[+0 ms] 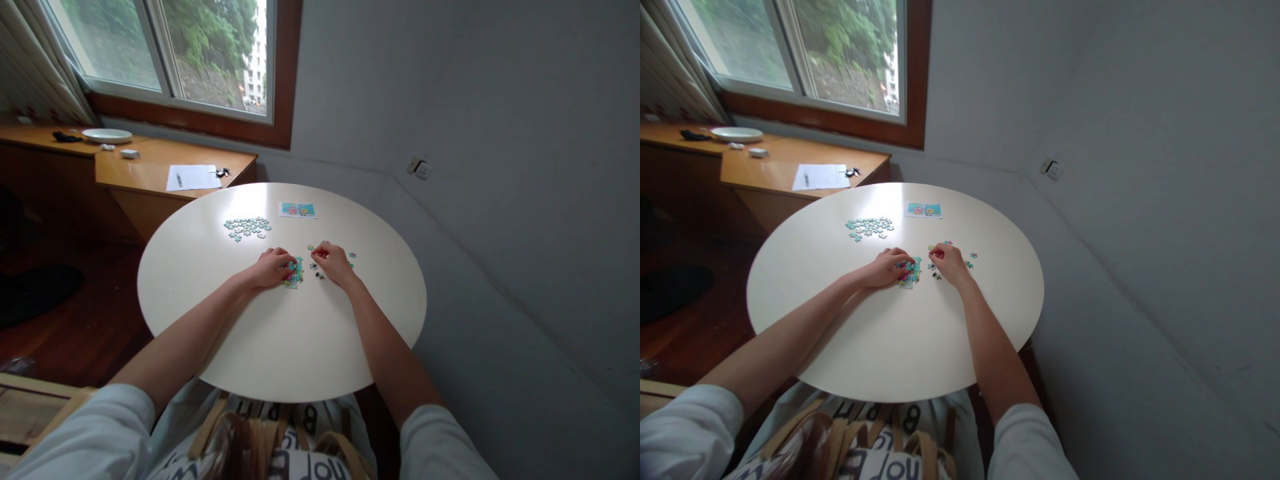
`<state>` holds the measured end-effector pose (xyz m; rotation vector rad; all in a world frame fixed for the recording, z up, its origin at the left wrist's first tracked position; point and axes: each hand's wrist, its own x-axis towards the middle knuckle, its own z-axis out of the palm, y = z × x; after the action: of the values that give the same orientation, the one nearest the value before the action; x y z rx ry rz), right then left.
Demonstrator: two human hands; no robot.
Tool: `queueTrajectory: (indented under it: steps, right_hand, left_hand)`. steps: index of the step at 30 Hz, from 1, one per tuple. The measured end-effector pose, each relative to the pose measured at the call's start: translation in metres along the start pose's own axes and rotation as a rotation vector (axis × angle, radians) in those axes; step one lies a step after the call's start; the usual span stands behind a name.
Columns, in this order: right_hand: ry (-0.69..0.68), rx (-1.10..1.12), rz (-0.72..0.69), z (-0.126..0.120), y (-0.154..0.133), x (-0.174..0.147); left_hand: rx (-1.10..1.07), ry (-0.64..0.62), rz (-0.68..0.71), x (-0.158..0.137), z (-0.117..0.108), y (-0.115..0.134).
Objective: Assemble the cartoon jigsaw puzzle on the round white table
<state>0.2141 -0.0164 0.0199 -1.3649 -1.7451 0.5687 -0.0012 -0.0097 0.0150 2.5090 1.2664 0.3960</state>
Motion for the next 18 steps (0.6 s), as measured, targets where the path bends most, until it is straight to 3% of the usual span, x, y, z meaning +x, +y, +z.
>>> queueTrajectory:
  steps: [18]
  right_hand:
    - [-0.018, -0.019, 0.005, -0.0023, 0.0003, 0.0001]
  left_hand:
    - [-0.002, -0.006, -0.003, 0.0001, -0.0018, 0.0025]
